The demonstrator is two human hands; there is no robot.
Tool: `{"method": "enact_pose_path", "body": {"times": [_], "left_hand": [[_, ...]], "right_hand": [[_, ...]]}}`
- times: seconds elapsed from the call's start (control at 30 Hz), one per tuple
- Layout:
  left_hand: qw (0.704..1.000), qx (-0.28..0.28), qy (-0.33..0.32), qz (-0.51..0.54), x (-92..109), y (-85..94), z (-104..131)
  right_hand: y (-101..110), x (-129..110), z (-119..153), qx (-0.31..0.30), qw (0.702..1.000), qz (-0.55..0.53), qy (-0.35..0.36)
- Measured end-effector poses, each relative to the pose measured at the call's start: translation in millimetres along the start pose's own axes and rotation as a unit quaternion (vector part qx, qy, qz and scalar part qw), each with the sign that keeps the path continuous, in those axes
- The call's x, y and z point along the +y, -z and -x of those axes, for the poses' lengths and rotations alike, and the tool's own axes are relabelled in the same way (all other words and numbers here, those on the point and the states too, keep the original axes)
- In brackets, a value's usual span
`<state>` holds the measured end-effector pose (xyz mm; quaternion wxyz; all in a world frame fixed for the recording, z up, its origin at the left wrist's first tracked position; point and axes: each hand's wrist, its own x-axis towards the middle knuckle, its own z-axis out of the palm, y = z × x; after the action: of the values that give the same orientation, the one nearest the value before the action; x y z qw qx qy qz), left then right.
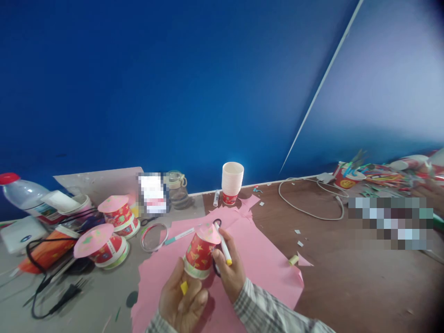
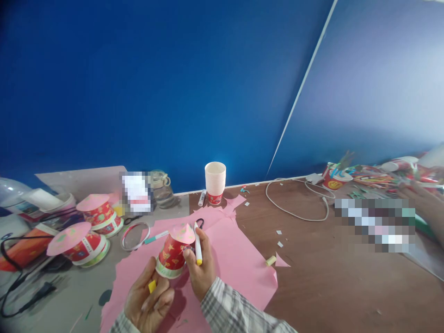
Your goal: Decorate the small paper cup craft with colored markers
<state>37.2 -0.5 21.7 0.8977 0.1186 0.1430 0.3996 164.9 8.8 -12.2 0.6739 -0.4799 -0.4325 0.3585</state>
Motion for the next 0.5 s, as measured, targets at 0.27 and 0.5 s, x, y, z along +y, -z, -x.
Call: {"method": "enact_pose_path", "body": {"times": [0.27,0.5], "left_hand": [[0.997,0.032,-0.01,-0.073,-18.0,2.3,3.0],[0.98,0.08,-0.047,-0.177,-26.5,-1.1,-0.8]], "right_hand": [[-0.1,-10.5,-4.7,0.003,0.999,-0.041,-0.02],[-2.1,-6.0,-4.5,0.005,0.998,-0.049,-0.036]]}}
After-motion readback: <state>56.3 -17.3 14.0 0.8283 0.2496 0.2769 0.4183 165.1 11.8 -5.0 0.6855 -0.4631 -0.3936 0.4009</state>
